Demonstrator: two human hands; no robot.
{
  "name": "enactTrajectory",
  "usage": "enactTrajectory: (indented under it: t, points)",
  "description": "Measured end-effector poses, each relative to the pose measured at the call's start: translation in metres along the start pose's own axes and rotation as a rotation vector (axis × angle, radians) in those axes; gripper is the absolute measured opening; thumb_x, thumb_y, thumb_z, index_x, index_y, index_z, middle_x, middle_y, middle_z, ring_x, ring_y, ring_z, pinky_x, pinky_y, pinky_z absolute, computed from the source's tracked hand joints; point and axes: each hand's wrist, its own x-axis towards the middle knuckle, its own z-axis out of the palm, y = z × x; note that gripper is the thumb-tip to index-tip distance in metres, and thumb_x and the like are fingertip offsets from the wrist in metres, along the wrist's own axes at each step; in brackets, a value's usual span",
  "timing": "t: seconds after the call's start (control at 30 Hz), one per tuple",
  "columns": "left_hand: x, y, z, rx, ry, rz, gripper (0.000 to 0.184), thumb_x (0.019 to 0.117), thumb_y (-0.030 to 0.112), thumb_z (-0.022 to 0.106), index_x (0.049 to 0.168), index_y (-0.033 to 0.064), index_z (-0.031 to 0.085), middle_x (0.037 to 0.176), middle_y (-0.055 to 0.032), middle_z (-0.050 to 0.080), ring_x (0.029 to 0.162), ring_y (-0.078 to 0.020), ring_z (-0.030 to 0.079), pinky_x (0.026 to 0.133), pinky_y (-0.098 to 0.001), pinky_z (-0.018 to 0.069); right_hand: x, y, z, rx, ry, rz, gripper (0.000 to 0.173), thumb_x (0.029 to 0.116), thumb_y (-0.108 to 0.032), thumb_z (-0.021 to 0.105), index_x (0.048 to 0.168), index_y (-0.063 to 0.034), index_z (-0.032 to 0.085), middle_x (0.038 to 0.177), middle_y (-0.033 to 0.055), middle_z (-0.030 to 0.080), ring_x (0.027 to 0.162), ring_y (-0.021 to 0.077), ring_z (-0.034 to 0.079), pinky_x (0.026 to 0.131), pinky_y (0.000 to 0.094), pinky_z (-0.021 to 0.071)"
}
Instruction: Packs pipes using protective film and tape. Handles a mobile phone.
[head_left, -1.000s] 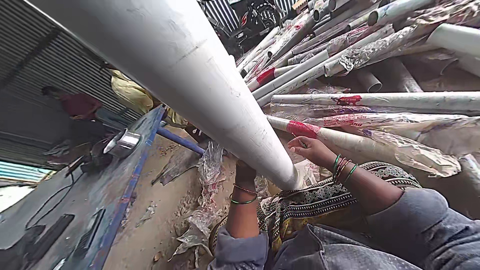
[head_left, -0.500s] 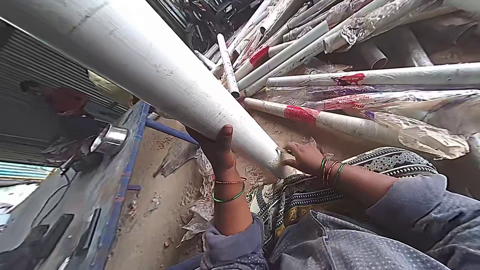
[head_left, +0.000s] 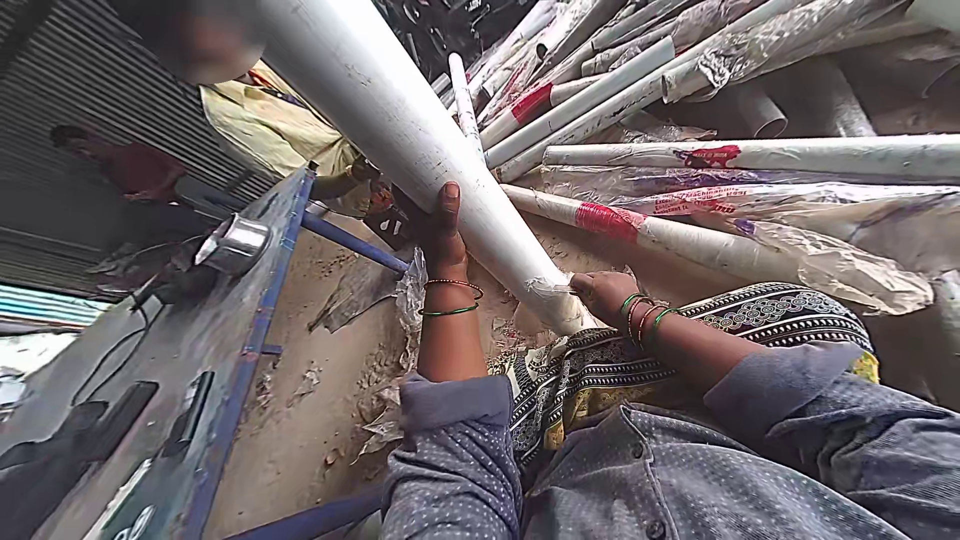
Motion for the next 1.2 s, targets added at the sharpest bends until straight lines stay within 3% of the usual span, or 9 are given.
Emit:
enactTrajectory:
  t: [0.2, 0.53, 0.7, 0.8, 0.87, 0.93, 0.97, 1.07, 1.2]
  points:
    - [0.007, -0.002, 0.001, 0.002, -0.005, 0.003, 0.119, 0.0726, 0.052, 0.078, 0.154, -0.0027, 0.010, 0.137, -0.0112, 0.048, 0.119, -0.0055, 0.056, 0.100, -0.0229, 0.0502, -0.010, 0.004, 0.009, -0.042, -0.049, 0.043, 0.028, 0.1084, -0.017, 0.046, 0.121, -0.0010, 0.066, 0.106, 0.0246, 0.071, 0.105, 0.0451, 0.068, 0.087, 0.0635, 0.0491]
    - [0.008, -0.005, 0.001, 0.051, 0.001, -0.028, 0.113, 0.0781, 0.055, 0.071, 0.156, -0.0025, 0.013, 0.144, -0.0138, 0.047, 0.123, -0.0059, 0.054, 0.102, -0.0216, 0.0471, -0.035, -0.001, 0.023, -0.071, -0.180, 0.148, 0.031, 0.1086, -0.018, 0.045, 0.129, -0.0036, 0.062, 0.112, 0.0259, 0.070, 0.111, 0.0452, 0.066, 0.091, 0.0630, 0.0471]
    - [0.006, -0.012, 0.013, 0.002, -0.049, 0.075, 0.117, 0.0768, 0.063, 0.070, 0.152, -0.0085, 0.016, 0.142, -0.0151, 0.047, 0.123, -0.0068, 0.053, 0.104, -0.0223, 0.0463, -0.037, 0.007, 0.016, -0.047, -0.188, 0.180, 0.035, 0.1106, -0.026, 0.042, 0.131, -0.0047, 0.062, 0.114, 0.0267, 0.069, 0.113, 0.0465, 0.065, 0.093, 0.0651, 0.0460]
    - [0.001, -0.007, 0.014, -0.010, -0.053, 0.046, 0.114, 0.0768, 0.059, 0.072, 0.153, -0.0054, 0.016, 0.142, -0.0138, 0.047, 0.122, -0.0062, 0.054, 0.103, -0.0230, 0.0475, -0.039, 0.029, 0.015, 0.367, -0.056, 0.184, 0.032, 0.1052, -0.025, 0.058, 0.127, -0.0035, 0.069, 0.120, 0.0179, 0.070, 0.114, 0.0283, 0.065, 0.102, 0.0507, 0.0459]
    - [-0.002, -0.005, 0.011, -0.004, -0.042, 0.046, 0.120, 0.0746, 0.062, 0.073, 0.155, -0.0051, 0.014, 0.144, -0.0149, 0.045, 0.124, -0.0069, 0.053, 0.104, -0.0235, 0.0469, -0.040, 0.042, 0.016, 0.738, 0.055, 0.251, 0.028, 0.1005, -0.017, 0.065, 0.125, -0.0041, 0.068, 0.114, 0.0049, 0.071, 0.091, 0.0046, 0.062, 0.085, 0.0275, 0.0485]
    - [-0.006, -0.002, 0.008, 0.010, -0.013, 0.038, 0.123, 0.0723, 0.067, 0.073, 0.154, -0.0047, 0.014, 0.143, -0.0145, 0.046, 0.124, -0.0060, 0.052, 0.103, -0.0227, 0.0469, -0.036, 0.054, 0.018, 0.969, 0.244, 0.348, 0.029, 0.1012, -0.015, 0.064, 0.129, -0.0047, 0.062, 0.101, 0.0013, 0.073, 0.058, -0.0028, 0.049, 0.052, 0.0172, 0.0387]
    - [-0.009, 0.000, 0.008, 0.022, 0.008, 0.038, 0.122, 0.0723, 0.066, 0.072, 0.154, -0.0051, 0.016, 0.141, -0.0140, 0.047, 0.122, -0.0053, 0.053, 0.102, -0.0220, 0.0471, -0.034, 0.061, 0.016, 0.965, 0.356, 0.412, 0.030, 0.1019, -0.017, 0.063, 0.130, -0.0062, 0.062, 0.098, 0.0017, 0.072, 0.057, -0.0011, 0.046, 0.051, 0.0187, 0.0373]
    - [-0.017, 0.008, 0.006, 0.056, 0.092, 0.064, 0.115, 0.0740, 0.060, 0.073, 0.152, -0.0076, 0.020, 0.139, -0.0159, 0.049, 0.121, -0.0074, 0.054, 0.102, -0.0224, 0.0468, -0.031, 0.069, 0.002, 0.754, 0.505, 0.431, 0.031, 0.1017, -0.019, 0.065, 0.129, -0.0046, 0.063, 0.113, 0.0118, 0.071, 0.096, 0.0183, 0.064, 0.087, 0.0433, 0.0487]
    - [-0.025, 0.014, 0.003, 0.147, 0.194, 0.043, 0.111, 0.0764, 0.054, 0.072, 0.155, -0.0054, 0.019, 0.147, -0.0195, 0.044, 0.130, -0.0143, 0.050, 0.109, -0.0268, 0.0426, -0.026, 0.028, 0.003, 0.556, 0.423, 0.117, 0.022, 0.1002, -0.016, 0.066, 0.118, -0.0041, 0.071, 0.114, 0.0139, 0.071, 0.101, 0.0247, 0.067, 0.090, 0.0488, 0.0507]
